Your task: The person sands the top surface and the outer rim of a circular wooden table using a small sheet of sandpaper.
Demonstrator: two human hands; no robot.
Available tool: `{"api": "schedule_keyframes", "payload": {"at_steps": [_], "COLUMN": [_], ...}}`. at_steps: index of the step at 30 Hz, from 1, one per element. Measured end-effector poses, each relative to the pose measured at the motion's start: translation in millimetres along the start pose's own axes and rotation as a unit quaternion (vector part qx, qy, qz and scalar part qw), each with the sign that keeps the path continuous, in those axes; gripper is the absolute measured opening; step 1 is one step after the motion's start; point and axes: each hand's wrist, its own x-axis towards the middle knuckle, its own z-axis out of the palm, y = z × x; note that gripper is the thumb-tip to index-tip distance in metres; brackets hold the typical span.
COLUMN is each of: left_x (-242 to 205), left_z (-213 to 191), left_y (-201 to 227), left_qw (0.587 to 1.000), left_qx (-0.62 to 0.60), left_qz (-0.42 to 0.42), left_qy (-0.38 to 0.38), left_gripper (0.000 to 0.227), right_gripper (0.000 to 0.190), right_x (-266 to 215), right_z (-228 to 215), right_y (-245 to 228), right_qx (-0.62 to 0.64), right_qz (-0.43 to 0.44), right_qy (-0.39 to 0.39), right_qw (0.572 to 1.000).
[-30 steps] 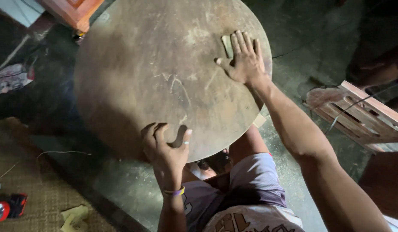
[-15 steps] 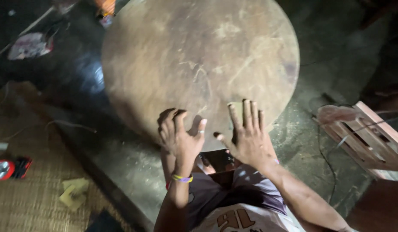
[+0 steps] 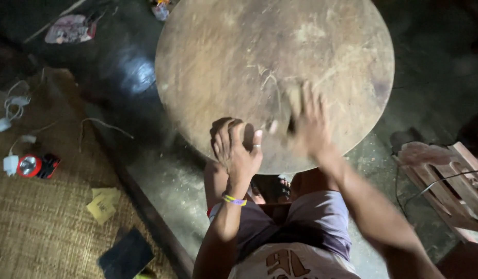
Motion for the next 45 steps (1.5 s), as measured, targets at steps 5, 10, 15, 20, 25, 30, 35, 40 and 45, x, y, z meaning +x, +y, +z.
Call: {"api": "schedule_keyframes", "payload": {"at_steps": [5,10,15,20,25,30,35,40,45], "left_x": [-4,-8,-9,-9,-7,-6,-7,-23,-25], "left_z": [1,6,13,14,12,1,-20,2,15], "left_y": [-3,-9,-16,-16,-16,-3,39,71,69], "left_qw": [1.0,0.999,0.999,1.0,0.999,0.999,0.981,0.946,0.9], "left_qx": [0.004,0.011,0.007,0.008,0.018,0.026,-0.058,-0.023,0.071], "left_qz": [0.009,0.033,0.032,0.019,0.026,0.026,0.112,0.179,0.158], "left_qy": [-0.016,-0.019,-0.005,-0.001,-0.005,-0.039,-0.149,-0.27,-0.4], "left_gripper": [0.033,0.029,0.028,0.027,0.03,0.035,0.077,0.108,0.117], "right_gripper": [0.094,0.089,0.092,0.095,0.091,0.092,0.051,0.054,0.041], "right_x": [-99,-65,28,77,-2,-75,-70,-40,-42], "right_z": [23,20,14,25,3,4,-17,43,44], "right_y": [-23,-8,10,25,-4,-7,25,87,81], "right_qx": [0.006,0.02,0.019,0.018,-0.007,0.14,0.387,0.259,0.169], "right_qz": [-0.083,-0.065,-0.025,0.021,-0.004,-0.031,0.028,0.076,0.067], "right_qy": [0.091,0.099,0.083,0.054,0.041,0.039,0.211,0.252,0.246], "right_qw": [0.992,0.993,0.996,0.998,0.999,0.989,0.897,0.929,0.952]}}
